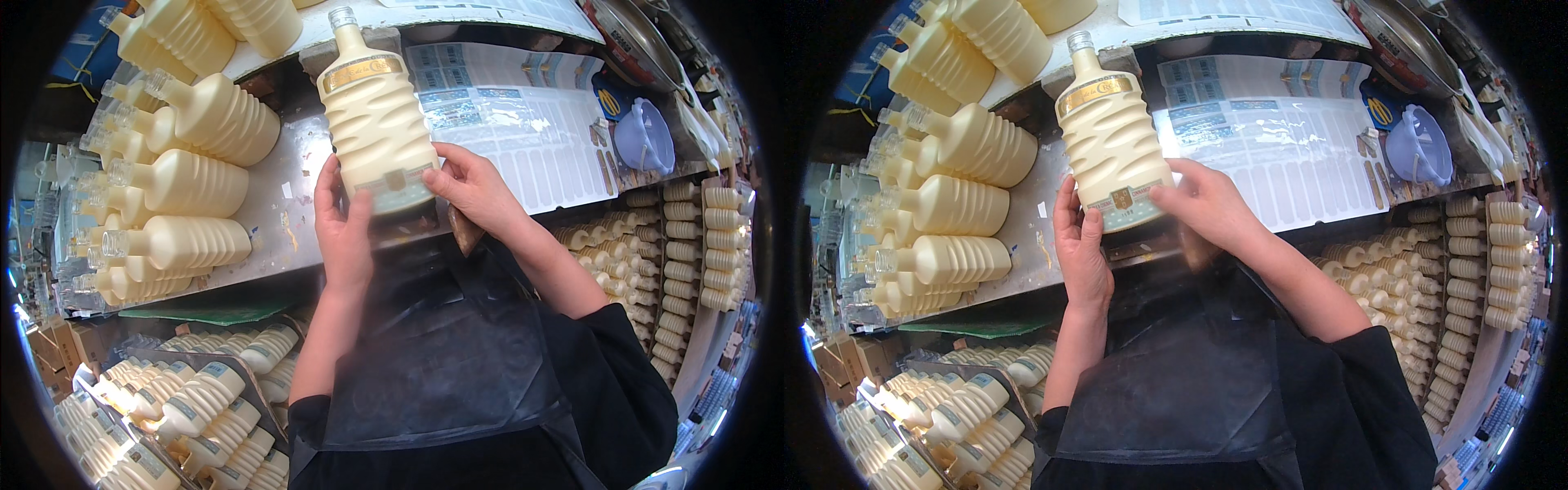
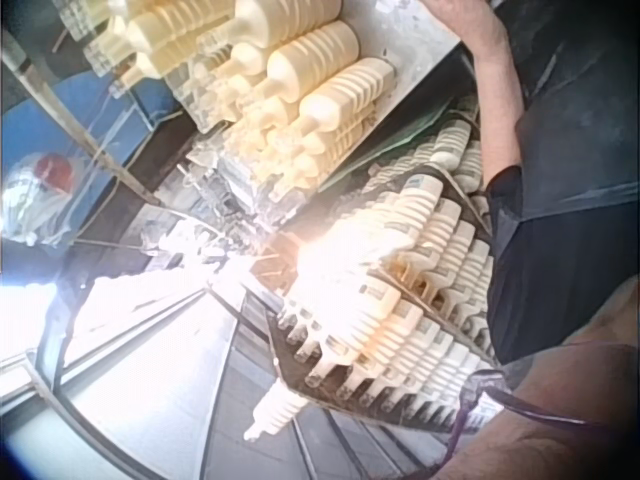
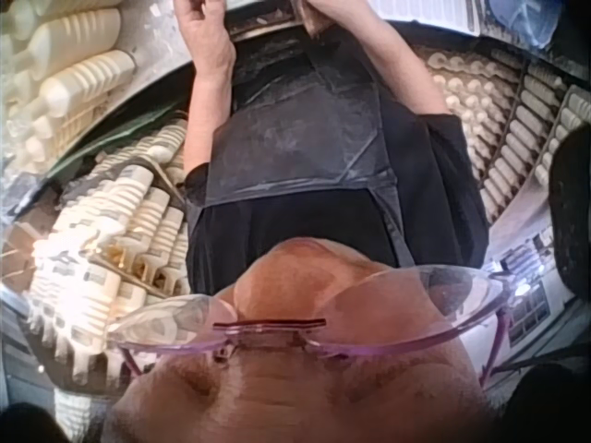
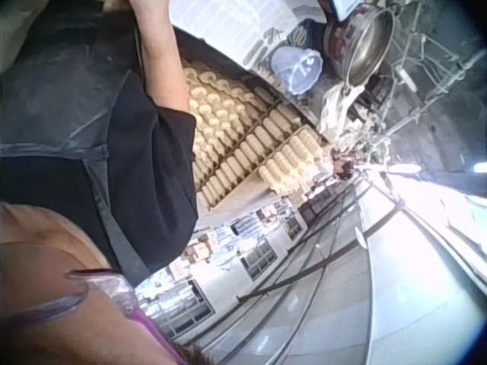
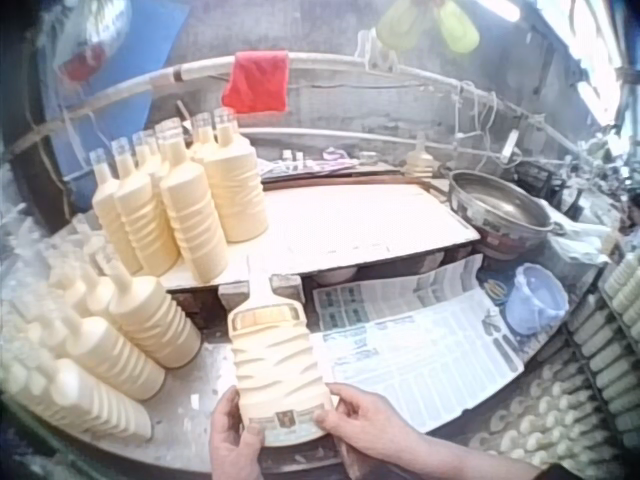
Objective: The person repeatedly picks up cream-colored plastic bottles, applies a rectangular label to the side of each bottle, smooths it down, and places the labeled bottle on a nearby shelf. The process is repeated for multiple bottles in a continuous sequence.
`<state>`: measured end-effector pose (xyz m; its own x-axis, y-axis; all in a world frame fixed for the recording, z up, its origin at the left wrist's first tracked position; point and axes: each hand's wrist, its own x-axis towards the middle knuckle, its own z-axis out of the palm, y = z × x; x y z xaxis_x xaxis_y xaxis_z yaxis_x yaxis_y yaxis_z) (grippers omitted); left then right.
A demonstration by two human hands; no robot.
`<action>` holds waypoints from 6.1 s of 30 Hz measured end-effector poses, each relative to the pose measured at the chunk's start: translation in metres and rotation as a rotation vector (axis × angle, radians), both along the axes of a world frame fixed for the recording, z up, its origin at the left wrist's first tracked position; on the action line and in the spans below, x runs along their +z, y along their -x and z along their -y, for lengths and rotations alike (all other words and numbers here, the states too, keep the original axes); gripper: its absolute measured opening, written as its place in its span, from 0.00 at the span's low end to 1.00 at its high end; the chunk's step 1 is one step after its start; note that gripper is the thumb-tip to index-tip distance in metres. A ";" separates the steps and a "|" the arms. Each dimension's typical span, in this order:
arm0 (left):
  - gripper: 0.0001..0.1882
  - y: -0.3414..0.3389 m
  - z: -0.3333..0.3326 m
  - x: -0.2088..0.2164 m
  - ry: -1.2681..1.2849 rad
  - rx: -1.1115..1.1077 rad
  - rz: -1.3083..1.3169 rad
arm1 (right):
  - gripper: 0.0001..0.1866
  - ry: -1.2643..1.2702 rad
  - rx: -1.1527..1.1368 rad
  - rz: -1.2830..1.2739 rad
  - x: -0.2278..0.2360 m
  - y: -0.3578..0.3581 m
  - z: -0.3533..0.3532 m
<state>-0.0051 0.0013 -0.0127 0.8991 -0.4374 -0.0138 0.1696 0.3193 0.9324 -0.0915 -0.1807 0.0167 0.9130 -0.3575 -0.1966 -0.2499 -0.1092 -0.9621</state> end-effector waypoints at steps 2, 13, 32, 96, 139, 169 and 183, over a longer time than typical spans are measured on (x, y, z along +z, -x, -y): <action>0.34 0.000 0.000 0.001 0.003 -0.005 -0.015 | 0.28 -0.008 -0.002 -0.010 0.000 0.000 0.000; 0.33 0.001 0.001 0.002 0.027 0.001 -0.019 | 0.28 -0.040 -0.006 0.019 -0.005 0.000 -0.001; 0.32 0.000 0.000 0.000 -0.071 0.012 0.067 | 0.18 -0.134 -0.168 0.193 0.010 0.025 -0.006; 0.30 -0.009 0.001 -0.011 -0.416 0.140 0.415 | 0.28 -0.002 -0.054 -0.030 -0.006 0.000 -0.013; 0.23 -0.005 -0.005 -0.008 -0.235 0.084 0.230 | 0.18 0.586 -0.010 0.110 0.067 -0.005 -0.057; 0.42 -0.002 -0.001 -0.003 -0.631 0.247 0.878 | 0.12 0.537 -0.004 0.233 0.042 0.012 -0.045; 0.42 -0.010 0.018 -0.006 -0.481 0.139 0.358 | 0.12 0.400 -0.173 -0.005 0.034 0.028 -0.006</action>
